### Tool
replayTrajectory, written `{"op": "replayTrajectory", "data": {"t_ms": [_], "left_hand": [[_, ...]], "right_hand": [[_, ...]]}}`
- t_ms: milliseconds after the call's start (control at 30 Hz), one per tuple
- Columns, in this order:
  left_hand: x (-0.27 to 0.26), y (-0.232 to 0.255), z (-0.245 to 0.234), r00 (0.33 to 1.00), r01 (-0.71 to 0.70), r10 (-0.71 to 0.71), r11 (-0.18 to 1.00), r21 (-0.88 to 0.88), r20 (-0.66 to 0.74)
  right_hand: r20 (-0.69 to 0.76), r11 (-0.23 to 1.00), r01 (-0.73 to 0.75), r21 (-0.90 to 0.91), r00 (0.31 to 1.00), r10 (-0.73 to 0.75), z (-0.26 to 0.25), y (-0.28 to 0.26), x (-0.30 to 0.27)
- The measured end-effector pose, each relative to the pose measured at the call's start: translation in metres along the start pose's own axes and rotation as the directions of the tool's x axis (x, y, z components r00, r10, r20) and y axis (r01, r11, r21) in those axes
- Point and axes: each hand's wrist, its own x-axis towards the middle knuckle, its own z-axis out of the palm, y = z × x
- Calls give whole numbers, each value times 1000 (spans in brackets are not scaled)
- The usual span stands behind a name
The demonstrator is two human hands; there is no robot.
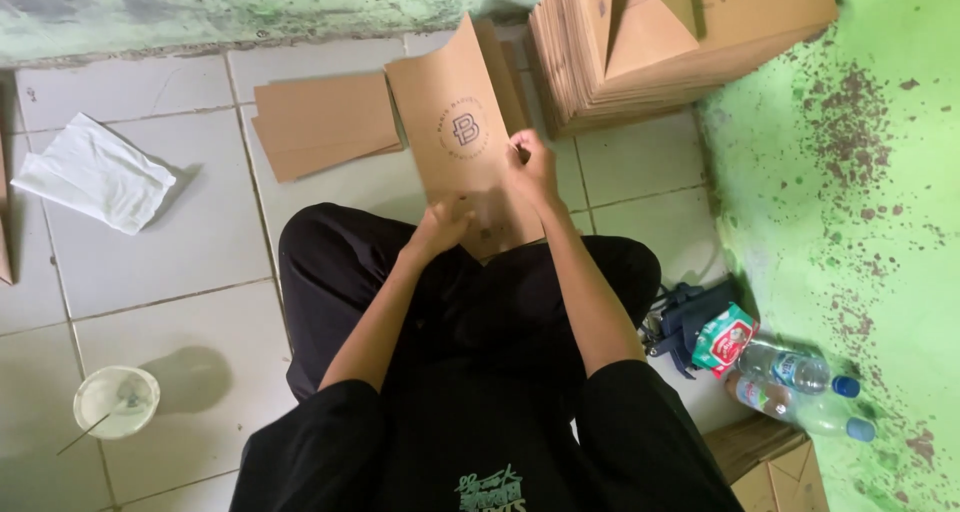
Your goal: Folding the bottom of brown paper bags and stacking them on the floor.
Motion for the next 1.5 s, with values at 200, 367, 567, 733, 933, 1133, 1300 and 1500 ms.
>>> {"op": "replayTrajectory", "data": {"t_ms": [200, 367, 567, 733, 933, 1133, 1300, 1500], "left_hand": [[-50, 72, -54, 866, -129, -7, 963, -236, -500], [-45, 53, -87, 842, -168, -196, 790, -590, -502], [-56, 117, -137, 918, -331, 7, 568, -754, -397], [-63, 154, -151, 919, -393, 186, 520, -758, -348], [-73, 185, -161, 863, -449, 437, 435, -780, -253], [-64, 198, -156, 864, -429, 483, 558, -710, -142], [-72, 210, -152, 860, -461, 508, 727, -509, -53], [-70, 242, -177, 729, -681, 645, 646, -347, -229]], "right_hand": [[-87, 879, 297, 373, 955, -285, -94, -96, -13], [-199, 660, 147, 737, 980, 4, -135, -93, -30], [193, 110, -197, 974, 980, 45, -99, -79, -67], [286, -14, -285, 958, 958, 9, -54, -99, -112], [250, 489, -265, 831, 963, 97, -40, -106, -147], [118, 779, -40, 625, 992, -43, -51, -104, -146], [25, 817, 251, 519, 951, -309, -58, -79, -128], [-101, 688, 704, 175, 708, -699, -132, -176, -125]]}}
